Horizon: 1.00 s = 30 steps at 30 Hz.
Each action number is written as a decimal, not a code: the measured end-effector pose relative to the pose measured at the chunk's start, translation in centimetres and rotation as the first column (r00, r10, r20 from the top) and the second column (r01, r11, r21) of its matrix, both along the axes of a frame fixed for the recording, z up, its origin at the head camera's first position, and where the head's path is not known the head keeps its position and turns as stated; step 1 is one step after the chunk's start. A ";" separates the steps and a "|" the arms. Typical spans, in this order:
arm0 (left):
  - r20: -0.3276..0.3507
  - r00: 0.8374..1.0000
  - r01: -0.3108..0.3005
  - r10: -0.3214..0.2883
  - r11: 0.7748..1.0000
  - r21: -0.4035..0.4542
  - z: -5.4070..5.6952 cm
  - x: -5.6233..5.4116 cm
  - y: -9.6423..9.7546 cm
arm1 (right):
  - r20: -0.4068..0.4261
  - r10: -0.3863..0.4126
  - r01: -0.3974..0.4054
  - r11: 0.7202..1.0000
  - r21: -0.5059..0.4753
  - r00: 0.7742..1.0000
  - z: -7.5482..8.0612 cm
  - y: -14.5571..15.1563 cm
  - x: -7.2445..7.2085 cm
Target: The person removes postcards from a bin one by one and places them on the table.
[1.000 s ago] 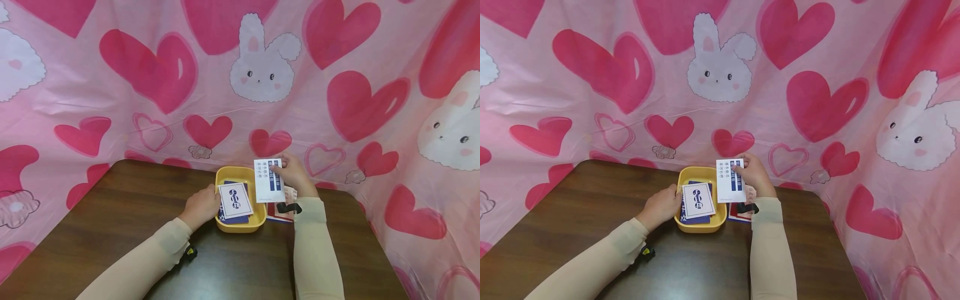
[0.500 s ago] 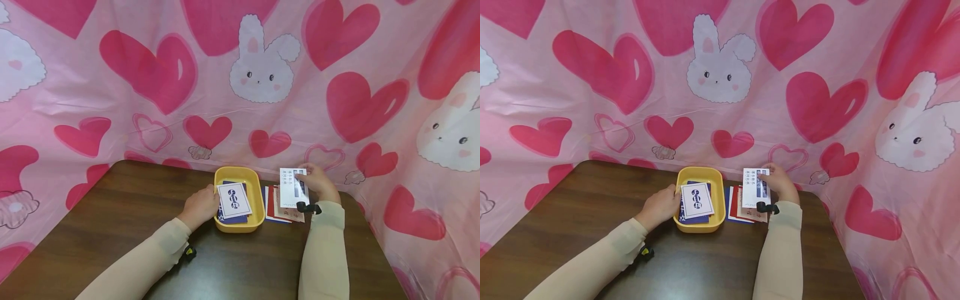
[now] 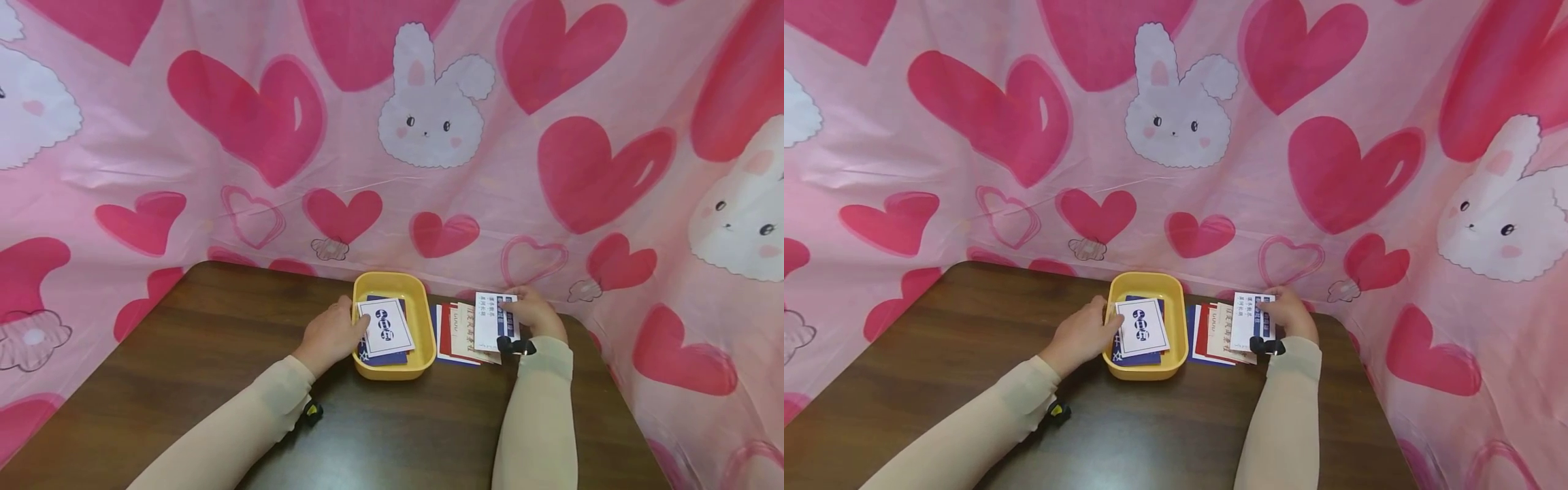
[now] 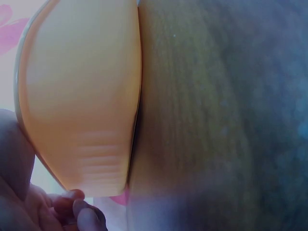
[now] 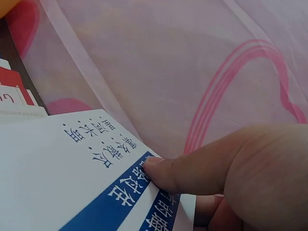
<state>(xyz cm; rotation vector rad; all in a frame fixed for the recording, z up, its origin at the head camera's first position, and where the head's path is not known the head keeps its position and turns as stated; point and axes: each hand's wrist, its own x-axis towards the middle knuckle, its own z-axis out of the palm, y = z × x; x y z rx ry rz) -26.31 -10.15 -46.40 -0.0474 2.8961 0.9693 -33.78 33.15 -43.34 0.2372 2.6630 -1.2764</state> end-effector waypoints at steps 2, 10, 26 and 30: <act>-0.017 1.000 0.004 -0.003 1.000 0.024 -0.2 -0.1 0.0 | 0.006 0.006 -0.006 1.000 -0.015 1.000 -0.1 0.0 0.0; -0.084 0.996 0.029 -0.025 0.998 0.053 -0.5 0.0 -0.2 | 0.082 -0.001 0.004 0.999 -0.033 0.997 -0.8 -0.9 -0.3; -0.116 0.992 0.044 -0.040 0.998 0.036 -0.5 0.1 0.0 | 0.050 0.055 -0.060 0.992 0.110 0.997 -2.2 -0.9 -1.6; -0.090 0.996 0.032 -0.026 0.998 0.058 -0.5 0.0 0.0 | 0.077 0.041 -0.052 0.986 0.156 0.996 -2.4 -1.0 -1.6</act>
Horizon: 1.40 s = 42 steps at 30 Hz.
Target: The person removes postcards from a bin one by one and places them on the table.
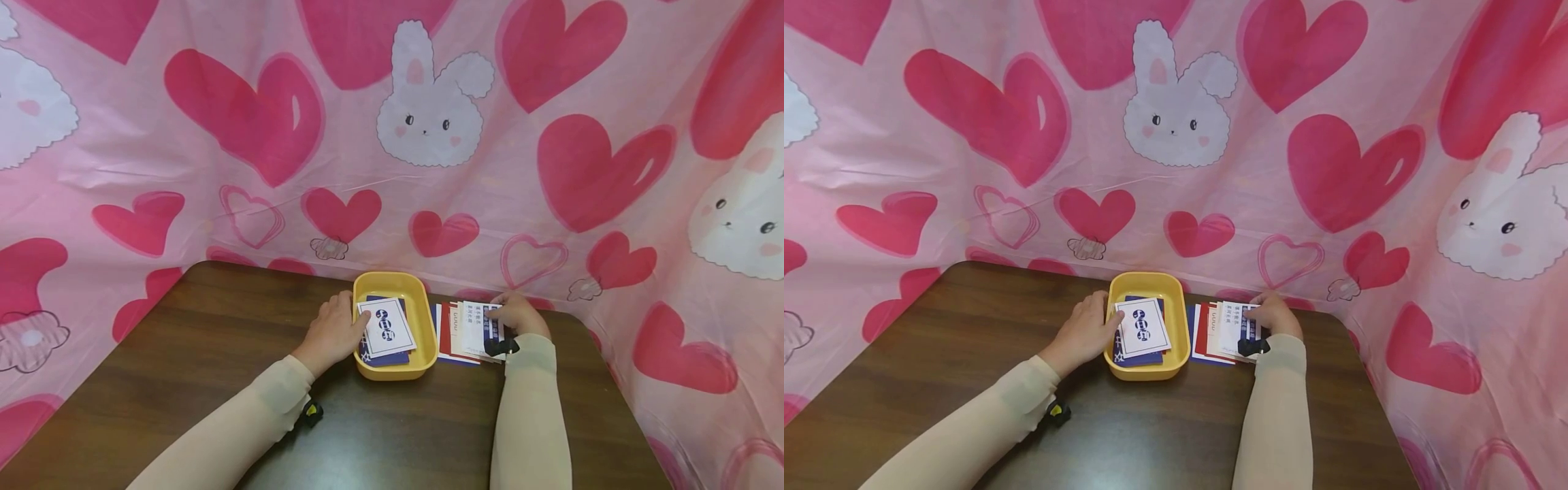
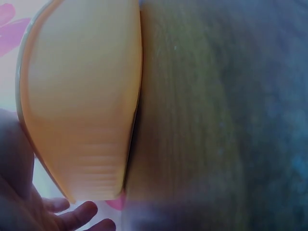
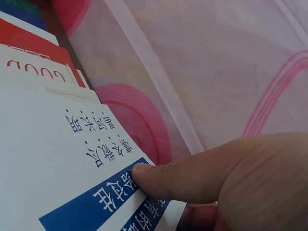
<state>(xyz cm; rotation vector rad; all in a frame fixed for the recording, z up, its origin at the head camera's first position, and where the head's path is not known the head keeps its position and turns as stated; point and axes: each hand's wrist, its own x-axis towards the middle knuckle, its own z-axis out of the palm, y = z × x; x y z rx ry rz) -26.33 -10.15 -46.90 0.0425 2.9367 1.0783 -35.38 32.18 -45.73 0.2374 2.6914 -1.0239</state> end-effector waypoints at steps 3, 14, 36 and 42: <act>0.004 1.000 0.002 -0.002 1.000 -0.016 -0.1 -0.1 -0.1 | 0.005 -0.004 0.004 0.999 0.040 1.000 0.2 -0.3 0.1; 0.027 0.999 0.030 -0.029 0.997 -0.075 -0.1 -0.2 -0.1 | 0.021 -0.045 0.041 0.987 0.152 0.999 0.8 -2.0 0.2; 0.044 0.999 0.032 -0.028 0.996 -0.081 0.1 0.0 0.1 | -0.241 0.089 -0.099 0.995 -0.031 0.967 7.3 -8.6 1.2; 0.058 0.998 0.026 -0.021 0.996 -0.091 0.1 -0.1 0.1 | -0.234 0.150 -0.170 0.983 -0.066 0.960 6.9 -12.5 1.4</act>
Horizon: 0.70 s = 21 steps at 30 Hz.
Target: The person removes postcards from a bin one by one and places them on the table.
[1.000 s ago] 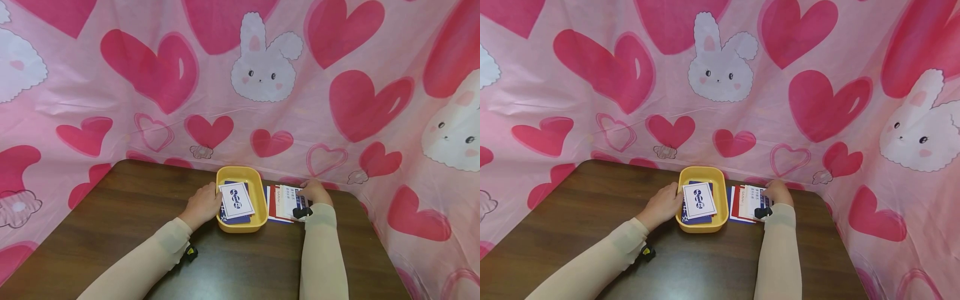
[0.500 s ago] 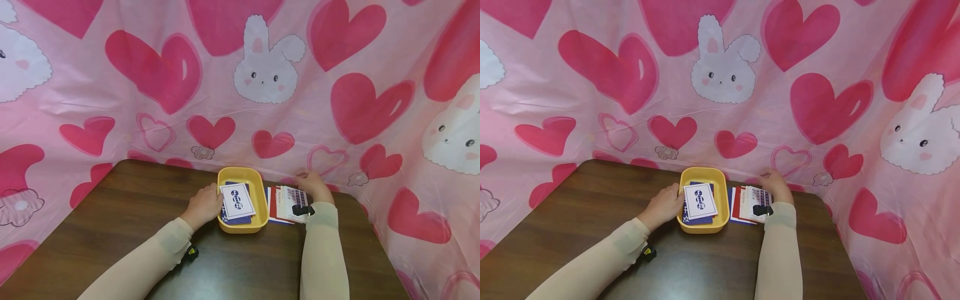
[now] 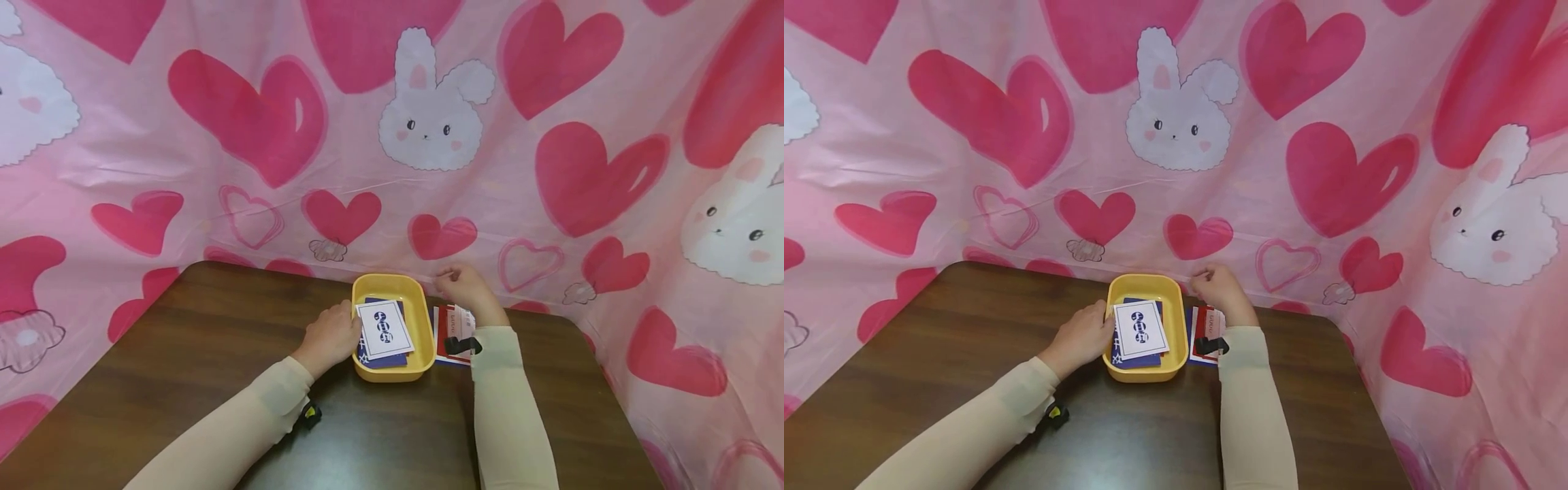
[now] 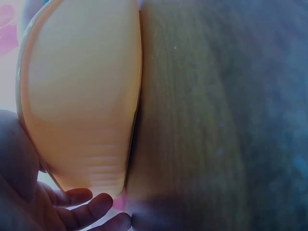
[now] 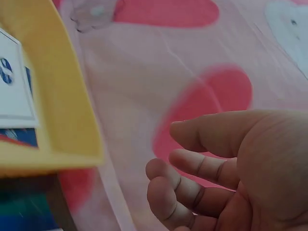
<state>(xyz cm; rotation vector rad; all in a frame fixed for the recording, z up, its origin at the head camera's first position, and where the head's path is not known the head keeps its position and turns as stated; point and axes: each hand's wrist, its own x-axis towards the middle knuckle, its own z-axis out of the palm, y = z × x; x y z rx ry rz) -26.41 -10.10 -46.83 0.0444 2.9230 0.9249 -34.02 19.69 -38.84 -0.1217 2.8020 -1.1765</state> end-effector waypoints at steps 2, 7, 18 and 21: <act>-0.001 1.000 0.002 -0.002 1.000 -0.001 0.0 0.0 -0.1 | -0.002 0.010 -0.010 1.000 0.004 1.000 -0.2 -1.1 0.1; -0.011 1.000 0.002 -0.002 1.000 -0.001 -0.1 0.0 -0.1 | -0.027 0.021 -0.021 1.000 0.009 0.999 -0.7 -3.6 0.1; -0.010 1.000 0.002 -0.002 1.000 -0.001 0.1 0.1 -0.2 | -0.035 0.082 -0.077 0.989 0.130 0.996 -2.2 -8.1 -0.7; -0.006 1.000 0.002 -0.002 1.000 -0.008 0.1 0.2 -0.2 | 0.012 0.116 -0.116 0.969 0.217 0.993 -2.5 -9.2 -0.7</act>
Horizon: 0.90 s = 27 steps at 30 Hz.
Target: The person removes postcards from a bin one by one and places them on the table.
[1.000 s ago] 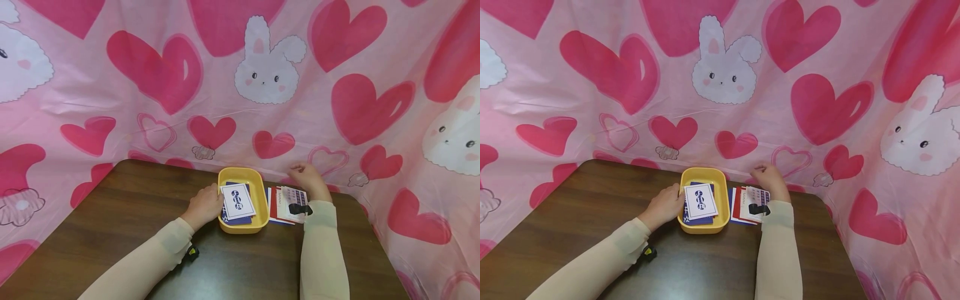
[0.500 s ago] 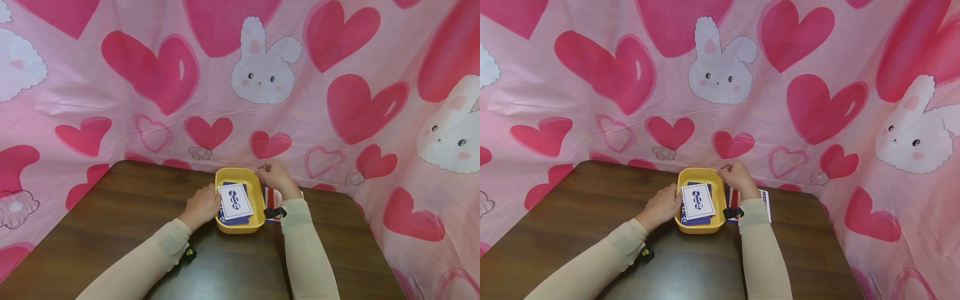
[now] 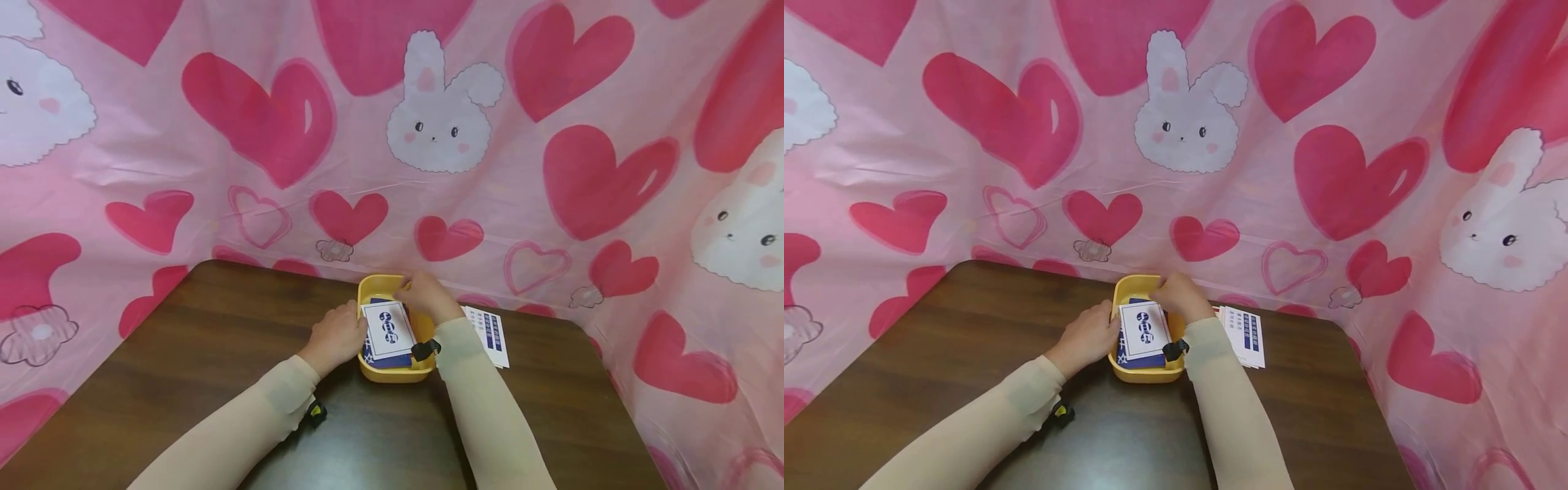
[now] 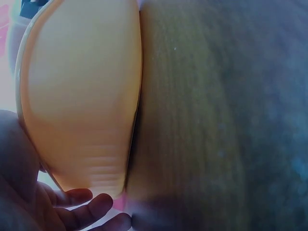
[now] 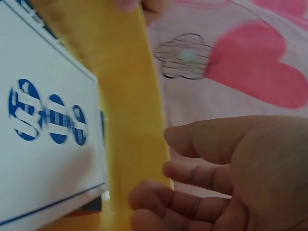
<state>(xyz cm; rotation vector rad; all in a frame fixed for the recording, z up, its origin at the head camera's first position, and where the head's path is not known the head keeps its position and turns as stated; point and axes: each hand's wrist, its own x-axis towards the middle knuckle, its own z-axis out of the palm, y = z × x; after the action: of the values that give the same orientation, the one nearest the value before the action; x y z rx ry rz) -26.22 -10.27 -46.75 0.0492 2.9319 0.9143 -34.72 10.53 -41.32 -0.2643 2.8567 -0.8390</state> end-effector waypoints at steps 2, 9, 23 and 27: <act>0.003 1.000 -0.001 0.001 1.000 -0.004 0.0 0.0 0.0 | 0.030 0.018 -0.020 0.998 0.058 0.999 -0.2 -0.6 0.0; 0.007 1.000 0.003 -0.003 1.000 0.008 0.0 0.0 0.0 | 0.067 0.021 -0.035 0.975 0.219 0.998 -0.7 -2.2 0.6; 0.000 1.000 -0.002 0.002 1.000 0.013 0.1 0.0 0.1 | 0.014 0.032 -0.034 0.957 0.289 0.999 -1.3 -3.1 0.9; 0.001 1.000 -0.002 0.002 1.000 0.012 0.2 0.0 0.1 | -0.008 0.048 -0.044 0.962 0.268 0.999 -1.2 -2.8 0.7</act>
<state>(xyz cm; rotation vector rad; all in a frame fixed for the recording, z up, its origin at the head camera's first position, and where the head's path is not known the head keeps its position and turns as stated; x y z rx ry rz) -26.19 -10.20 -46.52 0.0465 2.9263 0.9327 -33.98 7.78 -42.51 -0.3018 2.9195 -0.4355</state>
